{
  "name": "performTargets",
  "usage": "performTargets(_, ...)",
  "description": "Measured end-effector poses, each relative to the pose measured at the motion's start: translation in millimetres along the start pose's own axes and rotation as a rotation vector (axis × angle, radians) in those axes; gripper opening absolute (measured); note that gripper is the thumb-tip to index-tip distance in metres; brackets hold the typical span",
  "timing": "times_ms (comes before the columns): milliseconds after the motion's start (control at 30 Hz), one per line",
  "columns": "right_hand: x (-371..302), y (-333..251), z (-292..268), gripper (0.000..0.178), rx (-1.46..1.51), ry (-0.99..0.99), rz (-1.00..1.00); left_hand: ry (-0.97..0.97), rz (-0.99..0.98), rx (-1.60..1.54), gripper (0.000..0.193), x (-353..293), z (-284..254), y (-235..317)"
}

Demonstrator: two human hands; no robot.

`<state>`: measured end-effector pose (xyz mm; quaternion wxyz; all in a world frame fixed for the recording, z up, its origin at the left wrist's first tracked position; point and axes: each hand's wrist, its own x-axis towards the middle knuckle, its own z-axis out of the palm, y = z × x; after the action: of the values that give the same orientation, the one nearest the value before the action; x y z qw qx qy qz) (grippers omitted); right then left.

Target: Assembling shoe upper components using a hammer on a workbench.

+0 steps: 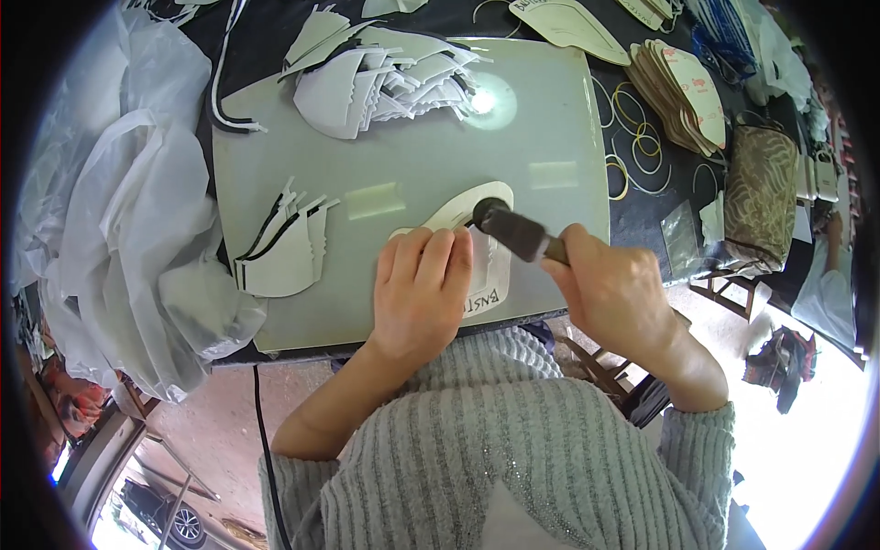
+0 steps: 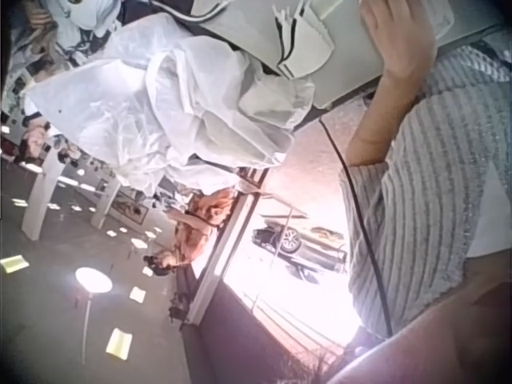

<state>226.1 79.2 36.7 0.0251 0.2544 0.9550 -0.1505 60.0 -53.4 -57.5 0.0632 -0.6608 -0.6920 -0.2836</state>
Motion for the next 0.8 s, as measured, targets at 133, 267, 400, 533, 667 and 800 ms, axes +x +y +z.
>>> performTargets(133,0.0,2.7,7.7,0.031,-0.035,-0.042,0.027,-0.017,0.008,-0.002,0.031,-2.5,0.2,0.2)
performTargets(267,-3.9,1.0,15.2,0.032,-0.032,-0.014,0.046,-0.004,0.007,-0.007,0.029,0.6,0.0,-0.1)
performTargets(400,-2.7,-1.2,17.9,0.033,-0.092,-0.087,0.09,0.035,-0.187,-0.214,0.026,1.9,-3.4,-2.0)
performTargets(533,-2.6,-1.7,18.6,0.032,-0.064,-0.094,0.111,0.054,-0.122,-0.141,0.026,-2.8,-3.3,-0.1)
performTargets(667,-1.5,-0.9,18.6,0.031,-0.041,-0.085,0.11,-0.013,-0.039,-0.018,0.028,-1.9,-7.0,2.5)
performTargets(800,-7.6,-8.4,14.3,0.03,0.036,0.03,0.072,-0.071,-0.001,0.002,0.03,4.0,-12.3,2.3)
